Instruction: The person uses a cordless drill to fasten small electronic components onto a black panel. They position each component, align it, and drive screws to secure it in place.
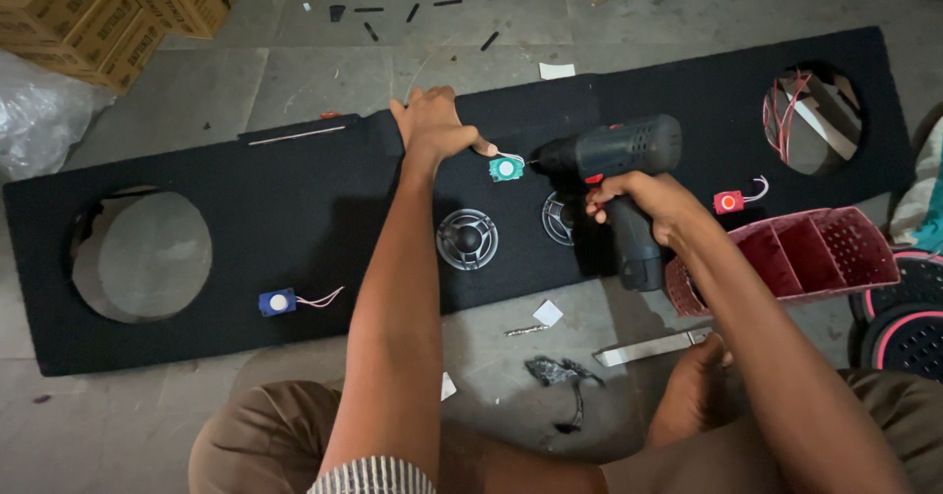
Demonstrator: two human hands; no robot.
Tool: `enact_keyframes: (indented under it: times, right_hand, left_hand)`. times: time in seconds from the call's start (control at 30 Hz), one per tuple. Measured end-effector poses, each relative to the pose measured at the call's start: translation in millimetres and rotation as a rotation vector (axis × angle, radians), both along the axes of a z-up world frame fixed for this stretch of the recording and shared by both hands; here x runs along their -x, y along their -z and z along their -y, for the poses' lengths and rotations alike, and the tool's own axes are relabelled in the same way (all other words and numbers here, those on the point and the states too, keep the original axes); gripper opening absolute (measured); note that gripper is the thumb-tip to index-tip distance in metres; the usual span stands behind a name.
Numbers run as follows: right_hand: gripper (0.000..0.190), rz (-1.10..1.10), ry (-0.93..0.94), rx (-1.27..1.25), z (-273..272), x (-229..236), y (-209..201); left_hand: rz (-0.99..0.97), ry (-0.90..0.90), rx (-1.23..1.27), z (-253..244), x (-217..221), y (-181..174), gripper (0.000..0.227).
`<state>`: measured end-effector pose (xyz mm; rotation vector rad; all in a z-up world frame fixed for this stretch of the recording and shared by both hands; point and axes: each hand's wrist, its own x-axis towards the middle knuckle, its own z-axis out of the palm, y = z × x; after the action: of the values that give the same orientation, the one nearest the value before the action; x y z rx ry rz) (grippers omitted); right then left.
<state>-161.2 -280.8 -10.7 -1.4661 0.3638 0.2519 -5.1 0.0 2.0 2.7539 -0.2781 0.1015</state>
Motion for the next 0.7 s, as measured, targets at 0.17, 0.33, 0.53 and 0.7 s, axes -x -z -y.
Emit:
enact_keyframes:
  times: [0.17,0.33,0.53,0.7]
  right_hand:
    - [0.02,-0.009,-0.041,-0.082,8,0,8]
    - [0.023,-0.045,-0.07,-0.222,18,2,9]
    - [0.021,0.199,-0.128,-0.226,7,12,-5]
    - [0.022,0.399,-0.145,-0.178,-3,26,-26]
  left_hand:
    - [-0.004,0.008,0.0,-1,0,0,0.081]
    - [0.024,0.018,0.009,-2,0,0,0.09]
    - [0.092,0.031,0.013,-3,8,-8,0.09]
    - [-0.011,0.012,-0.015,-3,11,-15,0.087]
